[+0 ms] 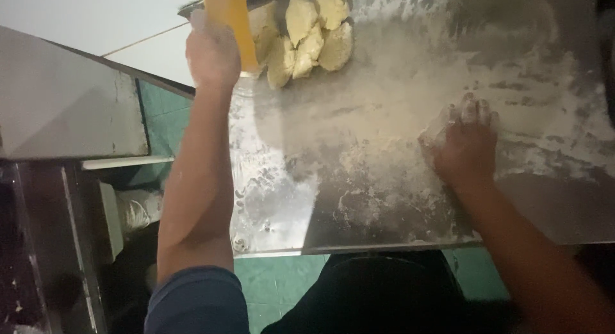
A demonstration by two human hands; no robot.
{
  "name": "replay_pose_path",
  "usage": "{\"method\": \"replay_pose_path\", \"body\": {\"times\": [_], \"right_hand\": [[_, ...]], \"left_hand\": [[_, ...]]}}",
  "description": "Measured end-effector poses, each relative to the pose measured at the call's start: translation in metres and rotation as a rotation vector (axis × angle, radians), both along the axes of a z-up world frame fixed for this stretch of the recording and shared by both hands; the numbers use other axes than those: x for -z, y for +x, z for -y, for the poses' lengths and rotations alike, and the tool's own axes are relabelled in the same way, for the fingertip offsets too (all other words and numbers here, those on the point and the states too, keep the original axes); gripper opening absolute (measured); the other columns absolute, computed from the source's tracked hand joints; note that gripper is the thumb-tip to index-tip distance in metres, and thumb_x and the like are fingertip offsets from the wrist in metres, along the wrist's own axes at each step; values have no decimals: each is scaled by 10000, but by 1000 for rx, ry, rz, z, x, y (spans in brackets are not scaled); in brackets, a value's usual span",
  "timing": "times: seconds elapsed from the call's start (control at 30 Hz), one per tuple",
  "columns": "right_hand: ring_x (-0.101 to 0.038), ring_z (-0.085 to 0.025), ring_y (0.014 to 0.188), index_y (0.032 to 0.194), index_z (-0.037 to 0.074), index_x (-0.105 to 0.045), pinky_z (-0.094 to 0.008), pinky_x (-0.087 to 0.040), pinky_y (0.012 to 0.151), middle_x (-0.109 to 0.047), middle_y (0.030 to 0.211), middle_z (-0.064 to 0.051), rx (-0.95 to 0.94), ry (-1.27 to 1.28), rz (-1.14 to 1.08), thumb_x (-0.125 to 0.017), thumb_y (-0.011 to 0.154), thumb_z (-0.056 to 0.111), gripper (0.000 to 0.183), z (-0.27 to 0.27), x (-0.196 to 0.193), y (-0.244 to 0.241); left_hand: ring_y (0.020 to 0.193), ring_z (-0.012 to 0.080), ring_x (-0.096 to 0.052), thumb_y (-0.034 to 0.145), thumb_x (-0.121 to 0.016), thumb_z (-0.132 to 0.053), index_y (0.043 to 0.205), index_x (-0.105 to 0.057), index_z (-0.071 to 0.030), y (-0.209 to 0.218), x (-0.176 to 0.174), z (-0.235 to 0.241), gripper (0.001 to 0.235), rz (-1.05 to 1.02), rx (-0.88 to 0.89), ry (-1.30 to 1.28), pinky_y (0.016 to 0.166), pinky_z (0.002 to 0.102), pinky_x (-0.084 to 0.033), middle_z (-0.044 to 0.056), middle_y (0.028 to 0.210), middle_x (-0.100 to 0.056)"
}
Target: Rolling pieces of dough into long strips on a floured work surface.
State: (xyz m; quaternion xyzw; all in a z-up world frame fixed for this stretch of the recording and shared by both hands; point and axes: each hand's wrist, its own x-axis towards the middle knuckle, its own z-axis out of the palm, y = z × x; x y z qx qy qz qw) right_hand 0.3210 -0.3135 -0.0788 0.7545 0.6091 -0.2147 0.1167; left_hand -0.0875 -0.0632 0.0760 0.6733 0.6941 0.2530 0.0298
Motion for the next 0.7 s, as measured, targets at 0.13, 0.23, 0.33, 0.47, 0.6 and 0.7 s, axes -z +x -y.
{"method": "replay_pose_path", "body": {"times": [0.13, 0.23, 0.33, 0.47, 0.6, 0.7], "right_hand": [[-345, -492, 1512, 1451, -91, -542, -580, -192, 1245, -419, 1579, -375, -154, 486, 25, -639, 920, 610, 885, -1, 0, 3], [-346, -514, 1492, 1495, -72, -537, -611, -203, 1233, -421, 1585, -378, -137, 551, -68, -620, 956, 572, 843, -4, -17, -1], [-415, -399, 1499, 1411, 11, -618, -578, -165, 1419, -480, 1610, -283, -14, 68, -46, -550, 1032, 626, 726, -4, -11, -2], [-282, -492, 1520, 1527, -66, -476, -572, -155, 1247, -320, 1639, -344, -116, 462, -4, -575, 927, 642, 933, -8, -1, 4], [-264, -497, 1555, 1550, -50, -481, -591, -148, 1281, -307, 1676, -338, -113, 470, -86, -563, 979, 623, 887, -5, -7, 3], [-244, -495, 1522, 1483, -89, -463, -588, -155, 1232, -281, 1658, -331, -65, 407, -93, -604, 907, 638, 939, -12, -7, 2]], "left_hand": [[966, 477, -680, 945, -622, -207, 1146, -547, -51, 25, -3, -6, 265, -47, 12, -28, 826, 570, -516, 248, 1023, -732], [1017, 479, -663, 1011, -595, -191, 1141, -532, -53, 38, 1, -20, 199, -121, -38, -156, 845, 583, -497, 251, 1089, -714], [1022, 455, -679, 916, -652, -161, 1185, -532, -72, 36, 23, -40, 307, -211, -79, -176, 871, 555, -523, 234, 1067, -720], [1010, 471, -678, 905, -666, -104, 1211, -520, -36, 40, 33, -56, 346, -282, -2, -212, 862, 558, -528, 255, 1069, -715], [1015, 472, -675, 875, -708, -109, 1185, -509, -22, 27, 51, -69, 379, -274, 56, -253, 851, 532, -548, 271, 1068, -707], [1046, 463, -683, 920, -704, -110, 1178, -519, -26, 20, 61, -78, 328, -321, 86, -288, 878, 551, -537, 277, 1082, -706]]}}
